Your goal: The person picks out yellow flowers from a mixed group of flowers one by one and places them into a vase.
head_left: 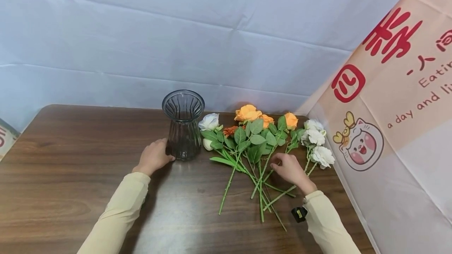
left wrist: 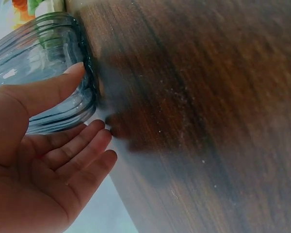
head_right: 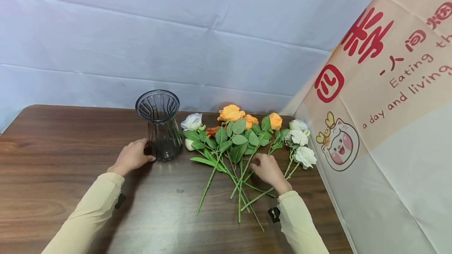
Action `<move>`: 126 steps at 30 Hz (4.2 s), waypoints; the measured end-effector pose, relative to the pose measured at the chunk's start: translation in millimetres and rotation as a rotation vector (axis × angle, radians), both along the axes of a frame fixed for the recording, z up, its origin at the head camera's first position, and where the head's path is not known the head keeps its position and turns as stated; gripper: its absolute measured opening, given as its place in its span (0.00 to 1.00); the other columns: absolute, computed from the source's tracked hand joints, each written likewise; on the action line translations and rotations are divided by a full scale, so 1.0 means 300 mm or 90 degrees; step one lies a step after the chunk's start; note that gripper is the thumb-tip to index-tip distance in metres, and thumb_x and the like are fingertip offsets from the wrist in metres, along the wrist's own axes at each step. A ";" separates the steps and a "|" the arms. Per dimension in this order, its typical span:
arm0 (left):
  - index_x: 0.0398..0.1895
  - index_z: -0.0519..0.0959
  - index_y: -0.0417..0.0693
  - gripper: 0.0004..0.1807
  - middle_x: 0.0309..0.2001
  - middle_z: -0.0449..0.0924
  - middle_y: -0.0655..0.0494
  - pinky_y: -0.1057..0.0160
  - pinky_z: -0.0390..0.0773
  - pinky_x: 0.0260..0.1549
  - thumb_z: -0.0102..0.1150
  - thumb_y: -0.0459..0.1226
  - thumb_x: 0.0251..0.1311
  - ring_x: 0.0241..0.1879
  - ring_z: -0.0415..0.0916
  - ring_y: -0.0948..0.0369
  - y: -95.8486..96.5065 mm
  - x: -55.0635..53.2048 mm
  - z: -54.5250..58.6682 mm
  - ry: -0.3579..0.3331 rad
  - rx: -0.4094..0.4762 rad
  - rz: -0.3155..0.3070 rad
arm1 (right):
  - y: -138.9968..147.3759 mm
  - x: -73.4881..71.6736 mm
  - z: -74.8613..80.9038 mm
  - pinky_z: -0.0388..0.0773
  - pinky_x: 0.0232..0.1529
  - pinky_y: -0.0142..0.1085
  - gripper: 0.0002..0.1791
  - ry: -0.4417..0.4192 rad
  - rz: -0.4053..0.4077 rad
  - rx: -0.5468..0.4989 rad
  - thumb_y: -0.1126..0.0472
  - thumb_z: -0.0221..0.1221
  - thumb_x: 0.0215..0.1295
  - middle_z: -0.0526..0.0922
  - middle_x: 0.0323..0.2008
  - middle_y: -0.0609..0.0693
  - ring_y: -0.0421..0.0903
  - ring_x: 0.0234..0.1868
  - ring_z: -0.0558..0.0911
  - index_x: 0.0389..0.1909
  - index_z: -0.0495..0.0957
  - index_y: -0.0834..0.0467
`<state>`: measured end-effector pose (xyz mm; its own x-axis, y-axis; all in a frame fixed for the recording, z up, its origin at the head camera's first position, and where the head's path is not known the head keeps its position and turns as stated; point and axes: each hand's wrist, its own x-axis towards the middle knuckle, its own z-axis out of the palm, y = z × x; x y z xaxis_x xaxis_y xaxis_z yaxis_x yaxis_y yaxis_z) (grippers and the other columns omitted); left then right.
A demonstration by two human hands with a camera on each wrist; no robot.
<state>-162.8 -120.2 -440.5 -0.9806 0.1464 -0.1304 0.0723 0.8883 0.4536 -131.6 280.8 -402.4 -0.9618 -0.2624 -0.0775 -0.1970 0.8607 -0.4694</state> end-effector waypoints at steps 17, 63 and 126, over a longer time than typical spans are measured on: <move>0.58 0.63 0.23 0.36 0.54 0.67 0.29 0.42 0.69 0.49 0.64 0.39 0.52 0.52 0.67 0.37 0.001 0.006 0.006 -0.009 -0.004 0.007 | 0.018 -0.066 -0.055 0.76 0.26 0.39 0.12 -0.100 -0.129 -0.061 0.63 0.54 0.63 0.80 0.34 0.59 0.46 0.25 0.78 0.41 0.77 0.69; 0.58 0.64 0.25 0.35 0.55 0.67 0.31 0.42 0.70 0.47 0.66 0.38 0.51 0.50 0.68 0.37 0.007 0.013 -0.010 0.017 -0.003 0.017 | 0.032 -0.140 -0.098 0.79 0.27 0.34 0.14 -0.271 -0.331 -0.452 0.72 0.43 0.66 0.76 0.29 0.60 0.44 0.22 0.78 0.47 0.67 0.79; 0.58 0.63 0.25 0.35 0.55 0.68 0.31 0.42 0.71 0.46 0.65 0.39 0.52 0.50 0.69 0.37 0.004 0.005 -0.011 0.011 -0.018 0.013 | -0.044 -0.065 0.148 0.81 0.37 0.38 0.07 -0.331 -0.262 -0.750 0.79 0.43 0.62 0.75 0.24 0.57 0.49 0.26 0.82 0.27 0.67 0.69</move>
<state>-161.3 -119.1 -443.7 -0.9855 0.1232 -0.1166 0.0622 0.9018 0.4276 -151.0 267.5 -358.0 -0.9143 -0.1271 -0.3846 0.4009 -0.1493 -0.9039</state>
